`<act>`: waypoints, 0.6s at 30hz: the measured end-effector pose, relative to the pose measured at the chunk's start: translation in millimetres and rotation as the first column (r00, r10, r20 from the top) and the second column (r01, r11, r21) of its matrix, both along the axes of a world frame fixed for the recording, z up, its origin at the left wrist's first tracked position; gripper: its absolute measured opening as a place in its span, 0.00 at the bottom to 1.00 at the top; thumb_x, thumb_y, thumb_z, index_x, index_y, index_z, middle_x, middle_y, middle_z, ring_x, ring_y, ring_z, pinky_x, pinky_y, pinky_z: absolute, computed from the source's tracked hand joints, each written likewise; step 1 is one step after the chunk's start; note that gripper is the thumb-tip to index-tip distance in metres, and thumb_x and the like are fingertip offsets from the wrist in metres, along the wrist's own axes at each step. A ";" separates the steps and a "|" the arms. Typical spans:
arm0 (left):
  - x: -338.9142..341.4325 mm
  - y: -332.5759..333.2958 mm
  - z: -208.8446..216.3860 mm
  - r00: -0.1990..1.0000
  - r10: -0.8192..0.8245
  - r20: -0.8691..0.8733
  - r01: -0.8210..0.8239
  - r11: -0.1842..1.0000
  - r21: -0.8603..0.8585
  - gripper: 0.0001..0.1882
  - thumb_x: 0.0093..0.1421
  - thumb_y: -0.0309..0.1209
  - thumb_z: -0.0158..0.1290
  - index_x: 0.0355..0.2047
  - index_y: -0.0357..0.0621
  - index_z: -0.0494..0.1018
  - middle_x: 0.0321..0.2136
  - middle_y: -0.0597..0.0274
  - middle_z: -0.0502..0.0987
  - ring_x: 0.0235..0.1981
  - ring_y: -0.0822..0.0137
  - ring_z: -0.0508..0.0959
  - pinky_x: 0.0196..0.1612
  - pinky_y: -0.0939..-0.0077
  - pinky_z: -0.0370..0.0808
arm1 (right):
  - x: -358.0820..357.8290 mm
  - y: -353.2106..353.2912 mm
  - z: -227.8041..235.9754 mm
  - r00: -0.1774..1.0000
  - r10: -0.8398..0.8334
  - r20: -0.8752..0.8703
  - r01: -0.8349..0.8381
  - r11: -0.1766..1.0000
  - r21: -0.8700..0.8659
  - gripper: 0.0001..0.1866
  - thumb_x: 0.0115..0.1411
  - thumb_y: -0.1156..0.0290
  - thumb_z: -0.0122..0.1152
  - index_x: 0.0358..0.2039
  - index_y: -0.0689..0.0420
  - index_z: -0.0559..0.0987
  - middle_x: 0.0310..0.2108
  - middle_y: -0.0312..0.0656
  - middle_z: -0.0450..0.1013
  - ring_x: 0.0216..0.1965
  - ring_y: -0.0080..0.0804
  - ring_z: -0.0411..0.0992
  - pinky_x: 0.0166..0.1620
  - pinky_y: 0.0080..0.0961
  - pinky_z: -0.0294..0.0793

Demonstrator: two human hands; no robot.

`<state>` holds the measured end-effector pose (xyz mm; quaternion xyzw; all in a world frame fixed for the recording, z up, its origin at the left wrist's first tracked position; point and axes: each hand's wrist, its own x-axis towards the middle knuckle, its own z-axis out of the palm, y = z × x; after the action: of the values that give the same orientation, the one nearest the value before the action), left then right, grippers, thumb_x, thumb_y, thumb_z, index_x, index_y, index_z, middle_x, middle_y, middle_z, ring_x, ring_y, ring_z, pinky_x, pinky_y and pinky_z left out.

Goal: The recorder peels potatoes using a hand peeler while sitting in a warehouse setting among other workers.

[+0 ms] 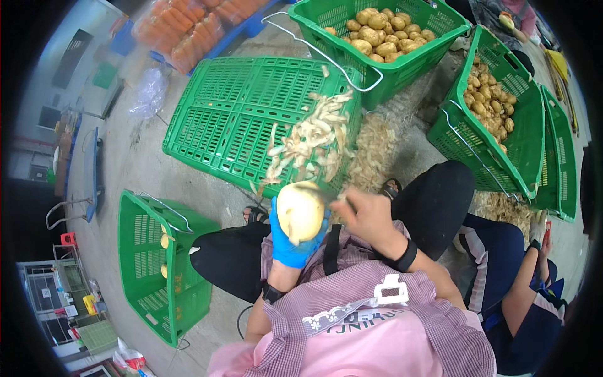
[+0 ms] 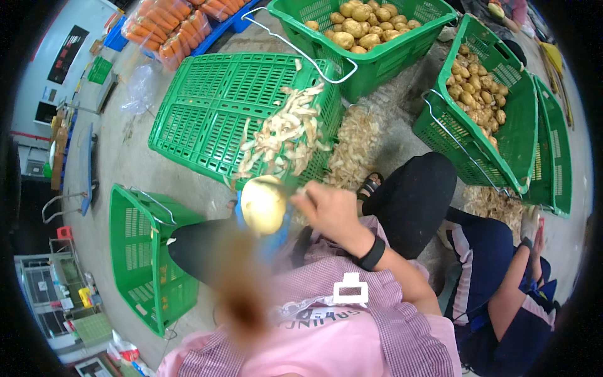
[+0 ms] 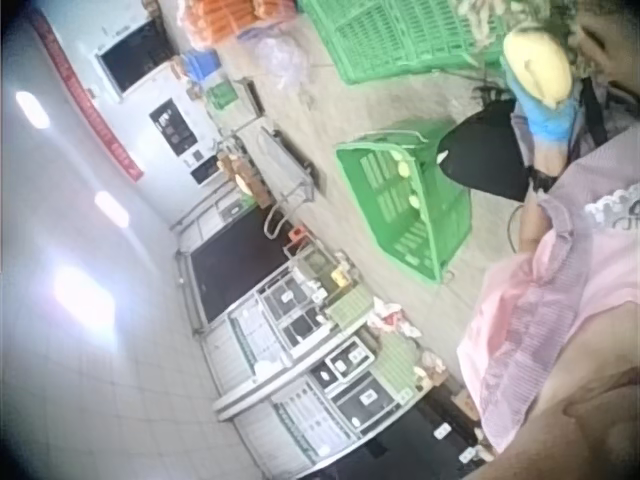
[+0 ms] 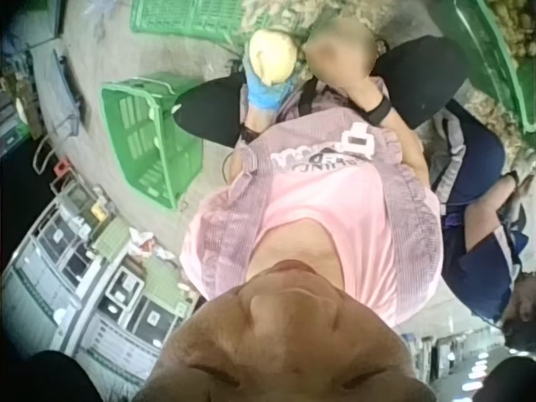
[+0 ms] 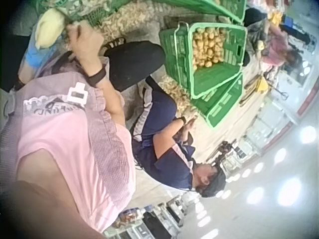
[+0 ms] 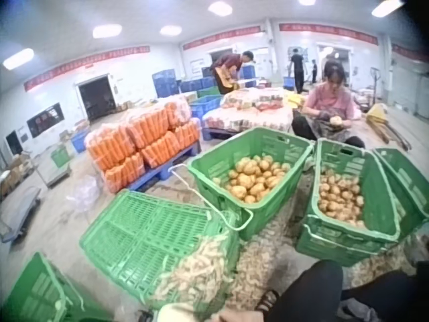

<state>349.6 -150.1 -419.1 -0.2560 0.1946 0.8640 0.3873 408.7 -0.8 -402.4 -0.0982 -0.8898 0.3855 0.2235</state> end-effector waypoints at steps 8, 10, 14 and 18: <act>-3.4 -14.2 21.4 0.945 -0.261 0.199 0.148 0.880 0.451 0.32 0.50 0.58 0.41 0.48 0.48 0.63 0.43 0.48 0.67 0.35 0.52 0.72 0.30 0.64 0.75 | -20.9 23.3 -20.4 0.959 0.000 0.285 0.111 0.920 -0.375 0.14 0.53 0.59 0.51 0.22 0.58 0.70 0.14 0.45 0.66 0.19 0.42 0.68 0.23 0.32 0.64; -3.6 -16.2 10.3 0.937 -0.315 0.149 0.194 0.828 0.526 0.32 0.51 0.57 0.41 0.49 0.49 0.62 0.43 0.48 0.67 0.35 0.51 0.72 0.30 0.64 0.75 | -21.4 13.5 -20.0 0.991 0.074 0.115 -0.004 0.858 -0.514 0.13 0.54 0.61 0.50 0.27 0.59 0.72 0.16 0.46 0.67 0.20 0.40 0.68 0.24 0.29 0.64; -0.2 -2.4 -10.9 0.946 -0.256 -0.201 0.283 0.952 0.119 0.28 0.55 0.52 0.40 0.51 0.48 0.59 0.46 0.51 0.66 0.40 0.51 0.71 0.34 0.63 0.74 | -31.1 -0.3 -19.8 0.994 0.036 0.101 0.018 0.873 -0.487 0.13 0.55 0.62 0.48 0.33 0.59 0.71 0.18 0.49 0.68 0.20 0.42 0.69 0.24 0.29 0.64; -10.1 -6.1 -1.3 0.954 -0.223 -0.203 0.201 0.972 -0.124 0.26 0.57 0.45 0.42 0.52 0.45 0.57 0.48 0.53 0.63 0.44 0.56 0.69 0.43 0.64 0.70 | -32.3 -8.6 -16.8 0.993 0.008 0.118 0.049 0.878 -0.476 0.13 0.56 0.61 0.48 0.33 0.59 0.70 0.16 0.50 0.68 0.19 0.46 0.68 0.23 0.31 0.64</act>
<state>339.5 -156.1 -420.4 -0.1581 0.3055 0.8290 0.4409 376.4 -9.4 -419.2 -0.1822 -0.7775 0.5844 0.1442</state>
